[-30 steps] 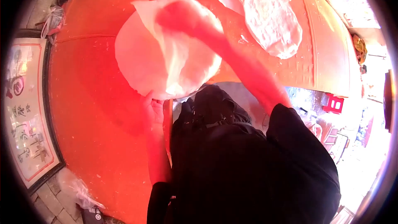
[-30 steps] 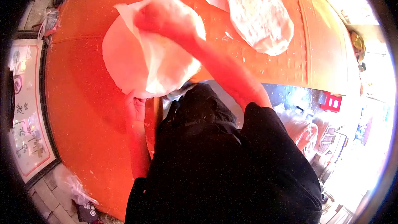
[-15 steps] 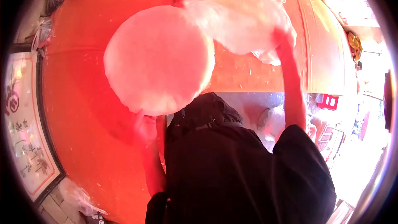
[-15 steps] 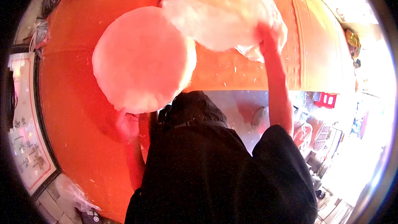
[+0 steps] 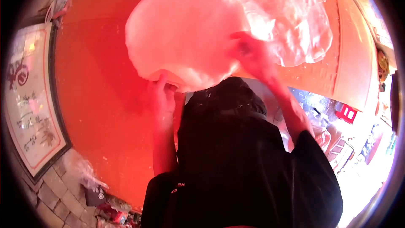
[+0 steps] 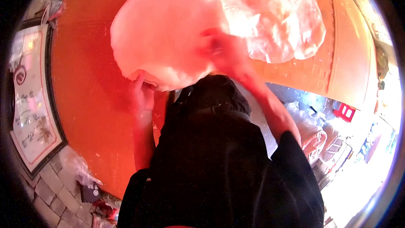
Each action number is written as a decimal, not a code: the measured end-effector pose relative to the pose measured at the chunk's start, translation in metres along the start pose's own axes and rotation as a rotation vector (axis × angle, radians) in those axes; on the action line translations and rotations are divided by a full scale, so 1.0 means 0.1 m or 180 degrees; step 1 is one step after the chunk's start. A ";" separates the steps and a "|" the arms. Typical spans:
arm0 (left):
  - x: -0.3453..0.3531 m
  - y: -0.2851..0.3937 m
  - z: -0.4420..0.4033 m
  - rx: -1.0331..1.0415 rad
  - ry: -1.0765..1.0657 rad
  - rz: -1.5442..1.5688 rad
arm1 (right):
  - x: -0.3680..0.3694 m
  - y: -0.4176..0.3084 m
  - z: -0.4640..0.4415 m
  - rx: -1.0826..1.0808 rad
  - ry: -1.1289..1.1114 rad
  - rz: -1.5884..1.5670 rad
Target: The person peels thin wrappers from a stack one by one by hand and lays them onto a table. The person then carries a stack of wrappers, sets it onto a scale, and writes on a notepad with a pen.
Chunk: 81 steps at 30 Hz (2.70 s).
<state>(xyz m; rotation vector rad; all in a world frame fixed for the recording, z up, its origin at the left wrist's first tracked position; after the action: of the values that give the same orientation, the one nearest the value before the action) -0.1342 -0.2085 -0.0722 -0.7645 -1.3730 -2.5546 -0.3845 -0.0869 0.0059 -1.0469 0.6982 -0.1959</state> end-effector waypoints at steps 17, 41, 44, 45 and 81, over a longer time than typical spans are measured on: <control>-0.73 -0.16 -0.26 -0.0049 -0.0133 0.0246 | 0.78 -0.31 -0.72 -0.0113 -0.0955 -0.1113; 0.04 0.23 -0.02 0.0264 -0.0545 -0.0470 | 0.07 0.57 0.44 0.0467 -0.0159 -0.0641; 0.30 0.26 -0.06 0.0335 -0.0590 -0.0447 | 0.81 -0.59 0.14 -0.1032 -0.0583 0.0738; 0.27 0.16 -0.15 0.0241 -0.0758 -0.0389 | 1.07 -0.75 0.07 -0.1354 -0.0619 0.1199; -0.81 -0.64 0.29 -0.0938 0.0676 0.0138 | 0.80 -0.34 0.30 -0.1253 -0.0408 0.1018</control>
<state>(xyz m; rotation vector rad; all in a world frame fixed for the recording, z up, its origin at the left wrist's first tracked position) -0.0766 -0.1574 -0.1469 -0.5340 -0.9214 -2.7433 -0.2984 -0.1198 0.0089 -1.2900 0.7946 0.2946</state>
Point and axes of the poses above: each hand's wrist, its own z-axis away from the middle knuckle, its own x-axis out of the palm, y = z × x, the point moved 8 cm from there along -z, towards the middle knuckle, and after that the axes turned 9 degrees about x, right-handed, at the moved point
